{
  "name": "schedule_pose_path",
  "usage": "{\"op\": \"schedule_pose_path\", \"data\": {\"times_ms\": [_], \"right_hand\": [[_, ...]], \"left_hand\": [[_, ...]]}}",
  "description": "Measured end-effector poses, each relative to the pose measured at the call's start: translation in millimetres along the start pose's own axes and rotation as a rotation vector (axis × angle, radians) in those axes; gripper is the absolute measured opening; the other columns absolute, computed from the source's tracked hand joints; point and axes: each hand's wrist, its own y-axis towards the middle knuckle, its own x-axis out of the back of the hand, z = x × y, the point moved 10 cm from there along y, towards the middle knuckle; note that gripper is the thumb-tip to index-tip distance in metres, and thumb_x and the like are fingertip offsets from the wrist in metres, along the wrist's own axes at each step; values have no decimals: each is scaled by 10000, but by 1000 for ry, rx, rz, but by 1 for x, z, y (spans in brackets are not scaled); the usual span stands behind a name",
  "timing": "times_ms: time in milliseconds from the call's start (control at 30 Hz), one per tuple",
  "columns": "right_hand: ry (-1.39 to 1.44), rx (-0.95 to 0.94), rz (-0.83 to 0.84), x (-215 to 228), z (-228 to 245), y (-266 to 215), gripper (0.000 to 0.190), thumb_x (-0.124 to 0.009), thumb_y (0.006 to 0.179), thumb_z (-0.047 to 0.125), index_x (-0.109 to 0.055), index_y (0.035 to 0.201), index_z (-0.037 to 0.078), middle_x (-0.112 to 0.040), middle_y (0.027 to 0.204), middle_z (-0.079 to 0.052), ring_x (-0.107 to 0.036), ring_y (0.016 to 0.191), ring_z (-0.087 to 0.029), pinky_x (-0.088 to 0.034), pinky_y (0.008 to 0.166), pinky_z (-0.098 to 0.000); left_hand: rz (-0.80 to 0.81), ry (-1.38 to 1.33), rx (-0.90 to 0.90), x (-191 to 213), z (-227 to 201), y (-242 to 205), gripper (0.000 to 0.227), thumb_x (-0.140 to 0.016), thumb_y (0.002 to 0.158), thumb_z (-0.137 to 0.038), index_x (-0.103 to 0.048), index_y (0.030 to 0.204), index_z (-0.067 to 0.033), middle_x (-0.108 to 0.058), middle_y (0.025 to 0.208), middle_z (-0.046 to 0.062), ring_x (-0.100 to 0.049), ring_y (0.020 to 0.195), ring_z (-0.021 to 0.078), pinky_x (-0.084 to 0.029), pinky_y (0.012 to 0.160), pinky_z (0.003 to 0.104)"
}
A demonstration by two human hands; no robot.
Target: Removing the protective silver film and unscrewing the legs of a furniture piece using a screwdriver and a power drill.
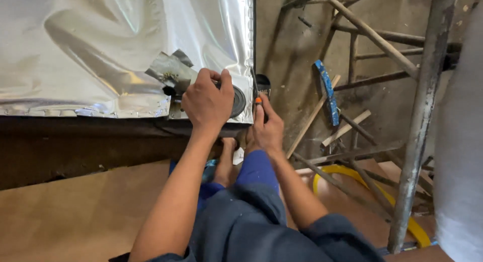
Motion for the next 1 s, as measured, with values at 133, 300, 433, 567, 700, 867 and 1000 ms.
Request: {"op": "schedule_pose_path", "data": {"times_ms": [133,300,433,567,700,867,1000], "right_hand": [[675,-192,-187,-55,-105,24,262,-679,931,283,-752,1161,184,-702,824,-137,-645,708,-217,-528,617,-320],[1262,-639,-254,-161,-166,37,293,-809,846,381,-795,950,107,-712,741,-175,-657,608,-236,-538,543,-382],[968,-704,-282,-131,-197,23,376,-786,854,445,-786,1031,113,-727,854,-182,-651,688,-243,-552,574,-373],[375,61,-54,25,-39,43,329,-560,1031,183,-640,1348,219,-691,1222,-139,-622,1156,-265,-537,911,-413],[218,236,42,54,9,48,305,-653,966,129,-712,1252,215,-753,1057,-94,-723,951,-261,-564,806,-362],[-210,193,180,65,39,61,346,-628,949,268,-688,1286,320,-727,863,-108,-706,808,-355,-564,697,-485],[-502,204,281,50,45,80,325,-549,960,413,-677,1259,413,-715,800,-92,-707,786,-371,-578,764,-508]], "left_hand": [[6,-16,20,-5,2,8,351,-567,910,-414,-706,889,-93,-729,757,185,-712,792,455,-520,731,576],[22,0,40,-9,5,13,372,-551,907,-452,-714,913,-118,-740,780,142,-718,835,420,-524,753,553],[38,-12,58,-8,7,10,339,-574,899,-434,-728,890,-132,-745,785,123,-720,837,408,-537,763,529],[58,-30,74,-9,7,9,344,-572,892,-431,-730,882,-126,-743,782,124,-719,830,412,-538,743,534],[91,-28,95,-12,11,10,350,-557,893,-452,-721,894,-143,-747,793,107,-723,844,392,-541,758,522],[106,-44,105,-5,8,12,348,-553,891,-440,-718,883,-133,-739,764,123,-729,810,391,-553,731,509],[106,-62,104,1,5,8,343,-546,907,-427,-710,889,-126,-740,768,135,-730,810,391,-551,741,502]]}}
